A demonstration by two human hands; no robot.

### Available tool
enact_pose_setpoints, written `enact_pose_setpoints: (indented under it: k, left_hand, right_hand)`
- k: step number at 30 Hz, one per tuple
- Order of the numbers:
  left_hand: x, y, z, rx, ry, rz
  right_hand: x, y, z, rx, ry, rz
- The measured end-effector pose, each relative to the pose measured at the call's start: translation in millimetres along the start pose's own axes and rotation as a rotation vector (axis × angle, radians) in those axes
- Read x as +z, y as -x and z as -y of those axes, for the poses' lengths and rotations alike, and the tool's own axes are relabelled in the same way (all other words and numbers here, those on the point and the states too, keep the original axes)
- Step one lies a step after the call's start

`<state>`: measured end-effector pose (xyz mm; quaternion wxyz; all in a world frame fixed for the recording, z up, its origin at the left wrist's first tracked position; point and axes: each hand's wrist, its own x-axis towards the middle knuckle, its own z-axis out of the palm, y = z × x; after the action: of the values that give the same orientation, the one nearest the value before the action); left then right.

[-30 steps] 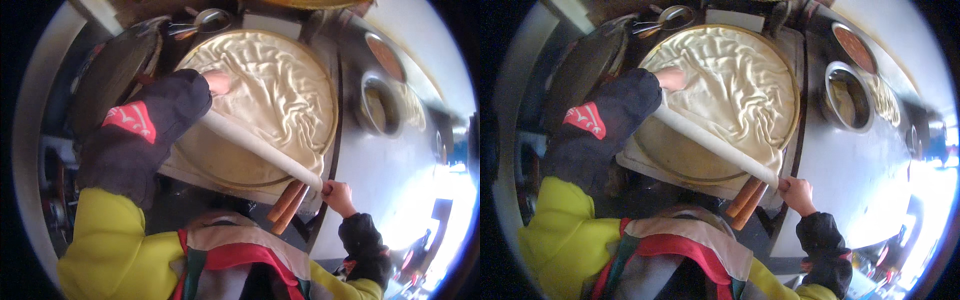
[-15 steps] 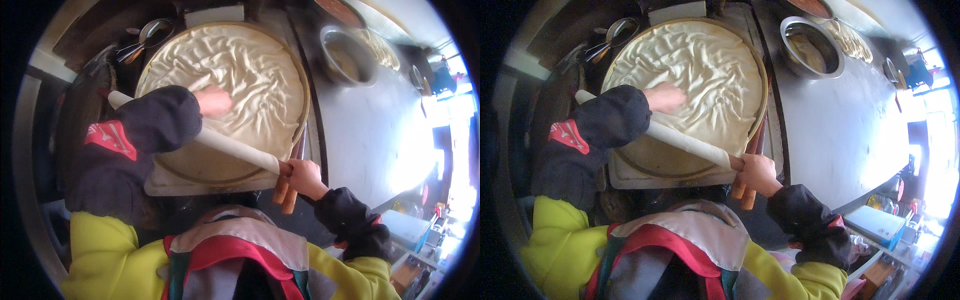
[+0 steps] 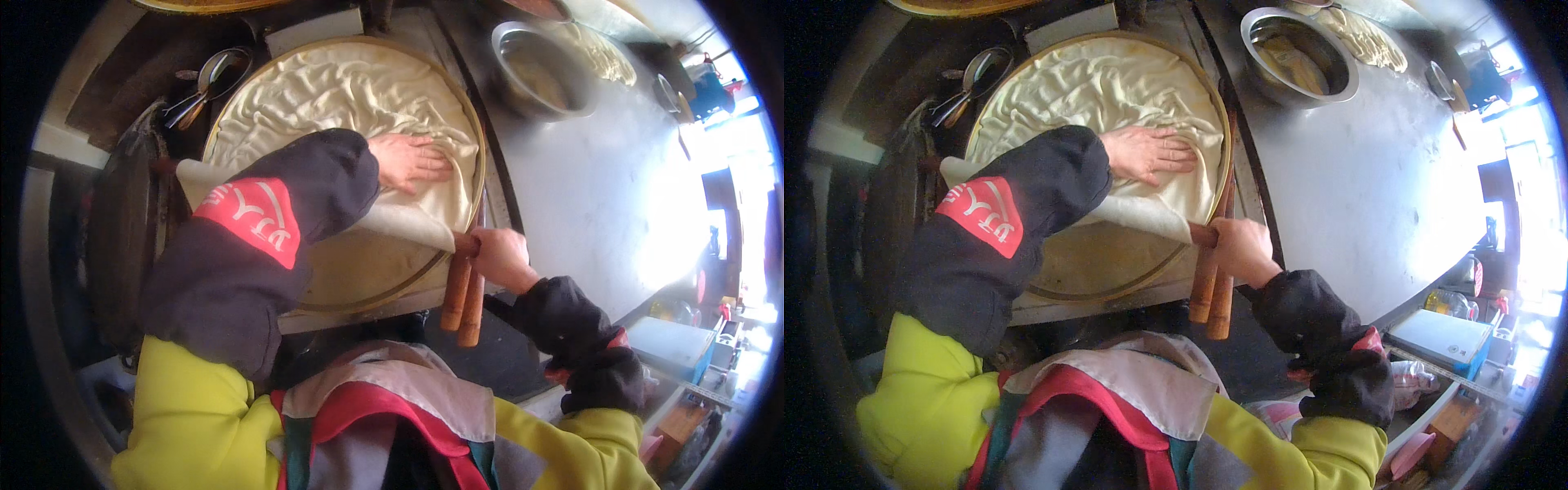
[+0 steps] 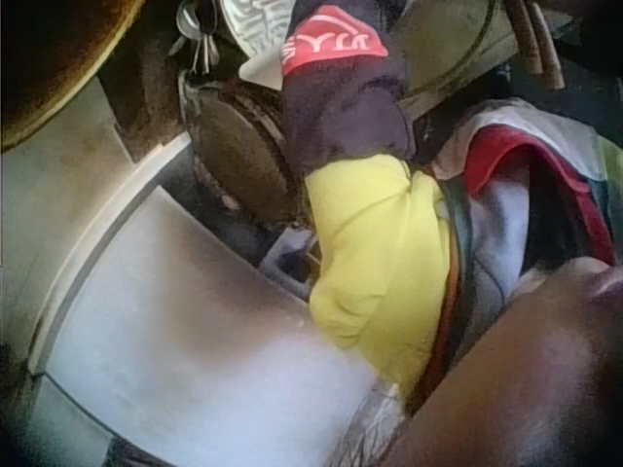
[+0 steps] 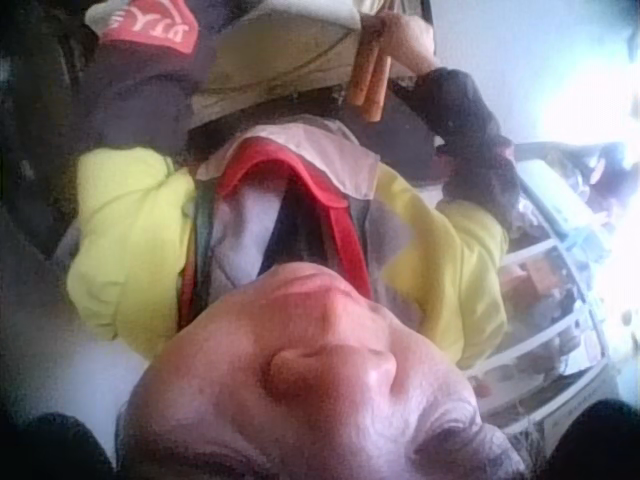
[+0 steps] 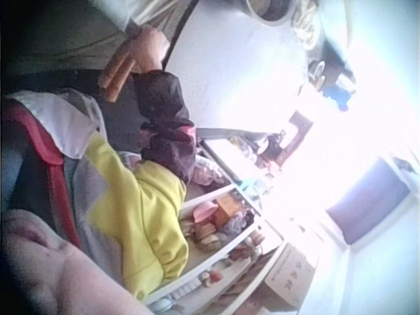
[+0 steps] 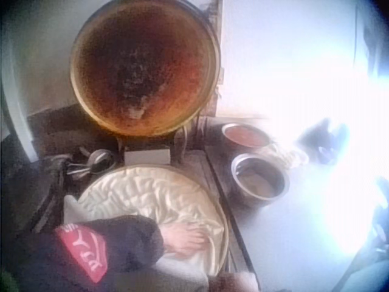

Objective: The person rolls out a large sheet of dough on a metal countertop using a long rolling pin, then transfers it to a round tray. They briefly serve a customer by cutting and bagging a cooked flatbread, then return to rolling and shaping another dough sheet.

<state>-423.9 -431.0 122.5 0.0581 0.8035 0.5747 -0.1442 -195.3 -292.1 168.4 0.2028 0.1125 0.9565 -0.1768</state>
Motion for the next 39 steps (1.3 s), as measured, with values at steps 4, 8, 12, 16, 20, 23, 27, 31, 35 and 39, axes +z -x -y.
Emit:
enact_pose_setpoints:
  k: [4, 8, 12, 16, 20, 23, 27, 31, 35, 39]
  left_hand:
    - [-18.5, 24.3, 0.6, -0.129, 0.167, -0.03]
    - [-30.2, 121.1, 8.7, -0.501, 0.563, -0.069]
    - [-25.5, 252.3, -22.4, -0.799, 0.74, 0.188]
    - [-41.2, 310.8, -66.6, -1.065, 0.732, 0.134]
    - [-43.1, 335.3, -94.7, -1.235, 0.756, 0.041]
    - [-37.0, 326.3, -136.1, -1.393, 0.753, -0.166]
    - [-27.4, 306.4, -190.1, -1.374, 0.421, -0.44]
    - [-12.9, 294.1, -227.3, -1.534, 0.442, -0.328]
    - [-20.0, 278.7, -217.7, -1.392, 1.013, -0.227]
    - [-36.8, 216.4, -150.8, -1.209, 1.5, -0.197]
  right_hand:
    - [6.7, -12.8, -18.9, -0.045, -0.006, -0.095]
    - [7.7, -13.9, -36.9, -0.027, 0.004, -0.155]
    - [2.0, -16.3, -47.3, -0.049, 0.013, -0.227]
    - [-4.8, -12.5, -67.5, -0.131, 0.029, -0.349]
    - [-26.7, -11.5, -80.2, -0.158, 0.053, -0.336]
    - [-45.1, -14.5, -83.2, -0.208, 0.091, -0.206]
    - [-63.8, -22.4, -74.2, -0.313, 0.11, 0.101]
    - [-49.1, -26.9, -77.8, -0.311, 0.145, 0.136]
    - [-28.2, -23.3, -80.2, -0.341, 0.178, 0.059]
    - [-21.5, -24.0, -75.1, -0.337, 0.18, 0.003]
